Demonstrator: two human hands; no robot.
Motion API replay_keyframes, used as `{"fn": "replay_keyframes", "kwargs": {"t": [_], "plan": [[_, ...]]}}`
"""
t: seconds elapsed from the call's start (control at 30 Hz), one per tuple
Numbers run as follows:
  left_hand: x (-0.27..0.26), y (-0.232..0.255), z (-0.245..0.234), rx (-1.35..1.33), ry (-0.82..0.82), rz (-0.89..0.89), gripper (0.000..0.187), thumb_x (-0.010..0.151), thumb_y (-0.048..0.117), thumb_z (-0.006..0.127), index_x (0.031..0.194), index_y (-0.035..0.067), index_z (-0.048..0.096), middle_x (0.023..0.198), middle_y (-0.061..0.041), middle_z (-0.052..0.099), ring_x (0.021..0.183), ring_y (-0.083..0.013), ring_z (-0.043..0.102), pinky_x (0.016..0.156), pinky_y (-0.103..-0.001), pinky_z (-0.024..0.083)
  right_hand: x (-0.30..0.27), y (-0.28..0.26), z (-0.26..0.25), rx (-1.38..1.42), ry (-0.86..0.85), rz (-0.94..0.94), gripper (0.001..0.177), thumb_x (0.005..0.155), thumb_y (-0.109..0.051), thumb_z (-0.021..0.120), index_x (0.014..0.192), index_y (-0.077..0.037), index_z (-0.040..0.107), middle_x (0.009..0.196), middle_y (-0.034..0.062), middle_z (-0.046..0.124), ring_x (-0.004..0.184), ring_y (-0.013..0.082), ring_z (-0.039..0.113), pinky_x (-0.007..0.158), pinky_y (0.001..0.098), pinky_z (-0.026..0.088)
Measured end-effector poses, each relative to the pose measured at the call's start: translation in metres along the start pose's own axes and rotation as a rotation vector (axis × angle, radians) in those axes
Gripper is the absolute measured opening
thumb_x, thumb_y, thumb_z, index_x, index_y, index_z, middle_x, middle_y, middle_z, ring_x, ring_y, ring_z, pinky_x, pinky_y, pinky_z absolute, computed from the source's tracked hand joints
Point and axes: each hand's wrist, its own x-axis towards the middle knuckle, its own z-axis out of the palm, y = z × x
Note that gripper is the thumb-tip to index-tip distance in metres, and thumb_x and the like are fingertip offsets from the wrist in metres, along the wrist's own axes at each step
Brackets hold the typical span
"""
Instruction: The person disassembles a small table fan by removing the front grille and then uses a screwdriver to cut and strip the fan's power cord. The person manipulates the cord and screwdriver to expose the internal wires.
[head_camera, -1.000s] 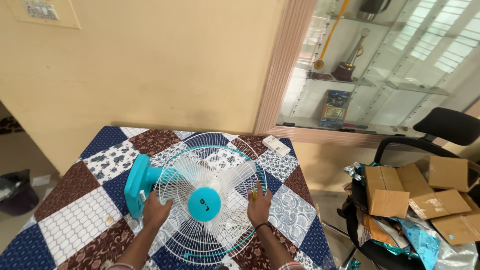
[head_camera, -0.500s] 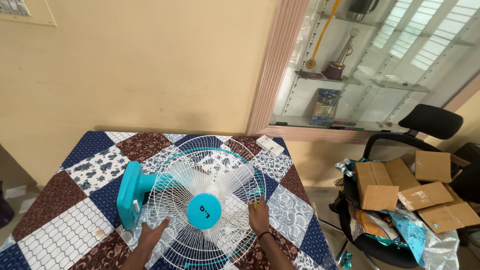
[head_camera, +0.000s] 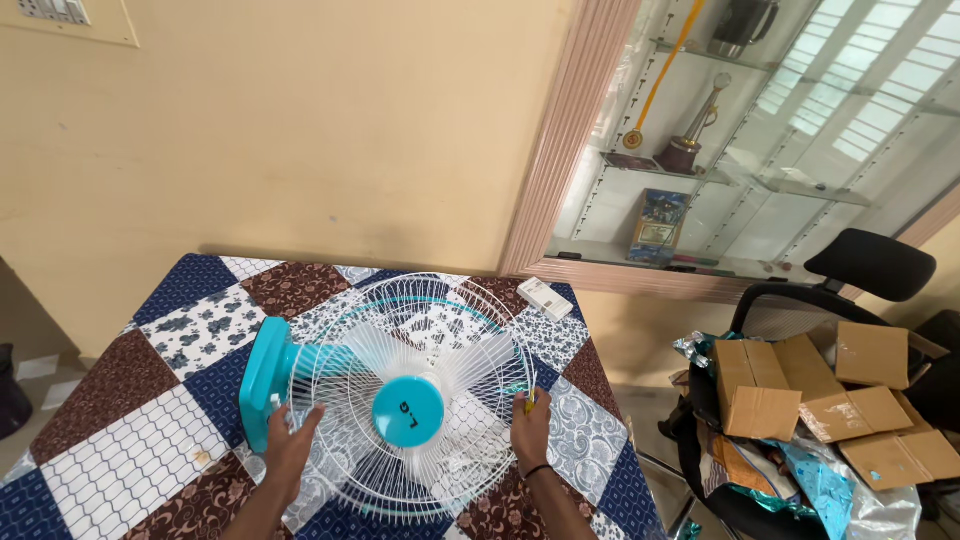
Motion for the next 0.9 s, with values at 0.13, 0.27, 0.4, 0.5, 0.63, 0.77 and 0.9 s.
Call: {"fn": "replay_keyframes", "kwargs": {"t": [0.13, 0.27, 0.4, 0.5, 0.63, 0.77, 0.9], "plan": [[-0.012, 0.034, 0.006, 0.037, 0.068, 0.087, 0.098, 0.086, 0.055, 0.072, 0.160, 0.006, 0.031, 0.161, -0.022, 0.036, 0.145, -0.0391, 0.040, 0.113, -0.054, 0.042, 0.015, -0.002, -0.010, 0.261, -0.162, 0.127, 0.044, 0.105, -0.042, 0.051, 0.121, -0.001, 0.059, 0.082, 0.0055, 0.056, 0.076, 0.0177, 0.052, 0.072, 0.0381, 0.048], [-0.040, 0.069, 0.015, 0.099, 0.189, 0.219, 0.091, 0.091, 0.057, 0.068, 0.160, 0.006, 0.037, 0.156, -0.023, 0.046, 0.143, -0.0397, 0.046, 0.116, -0.053, 0.043, 0.024, -0.010, -0.027, 0.625, -0.146, 0.311, 0.043, 0.106, -0.046, 0.048, 0.113, -0.007, 0.066, 0.081, 0.0008, 0.053, 0.073, 0.0135, 0.052, 0.068, 0.0321, 0.045], [-0.067, 0.098, 0.020, 0.222, 0.251, 0.092, 0.086, 0.096, 0.055, 0.064, 0.165, 0.016, 0.033, 0.159, -0.021, 0.043, 0.144, -0.0413, 0.042, 0.113, -0.065, 0.033, 0.029, -0.022, -0.055, 0.852, -0.227, 0.640, 0.038, 0.101, -0.051, 0.046, 0.098, -0.017, 0.061, 0.076, -0.0020, 0.055, 0.063, 0.0111, 0.049, 0.057, 0.0297, 0.041], [-0.077, 0.109, 0.018, 0.025, 0.236, 0.292, 0.092, 0.089, 0.057, 0.065, 0.162, 0.011, 0.033, 0.161, -0.020, 0.040, 0.144, -0.0383, 0.043, 0.115, -0.051, 0.040, 0.030, -0.033, -0.071, 1.052, -0.305, 0.573, 0.035, 0.102, -0.050, 0.054, 0.085, -0.019, 0.053, 0.065, -0.0053, 0.045, 0.050, 0.0080, 0.040, 0.045, 0.0261, 0.035], [-0.073, 0.102, 0.015, 0.006, 0.153, 0.340, 0.094, 0.090, 0.060, 0.063, 0.161, 0.010, 0.029, 0.161, -0.020, 0.036, 0.147, -0.0364, 0.039, 0.116, -0.049, 0.038, 0.036, -0.051, -0.086, 1.043, -0.261, 0.517, 0.040, 0.102, -0.049, 0.056, 0.077, -0.019, 0.048, 0.057, -0.0069, 0.040, 0.043, 0.0063, 0.033, 0.039, 0.0249, 0.026], [-0.063, 0.056, 0.018, 0.103, 0.172, 0.320, 0.084, 0.097, 0.059, 0.055, 0.160, 0.009, 0.031, 0.163, -0.020, 0.035, 0.147, -0.0378, 0.035, 0.115, -0.051, 0.035, 0.043, -0.064, -0.098, 0.953, -0.151, 0.474, 0.043, 0.102, -0.049, 0.058, 0.075, -0.017, 0.048, 0.057, -0.0067, 0.041, 0.042, 0.0063, 0.032, 0.038, 0.0254, 0.024], [-0.071, -0.017, 0.028, 0.111, 0.188, 0.111, 0.076, 0.099, 0.051, 0.057, 0.156, 0.005, 0.040, 0.156, -0.024, 0.047, 0.142, -0.0393, 0.047, 0.118, -0.052, 0.040, 0.046, -0.048, -0.106, 0.971, -0.083, 0.571, 0.045, 0.100, -0.051, 0.061, 0.074, -0.017, 0.047, 0.056, -0.0068, 0.034, 0.041, 0.0074, 0.029, 0.037, 0.0255, 0.023]]}}
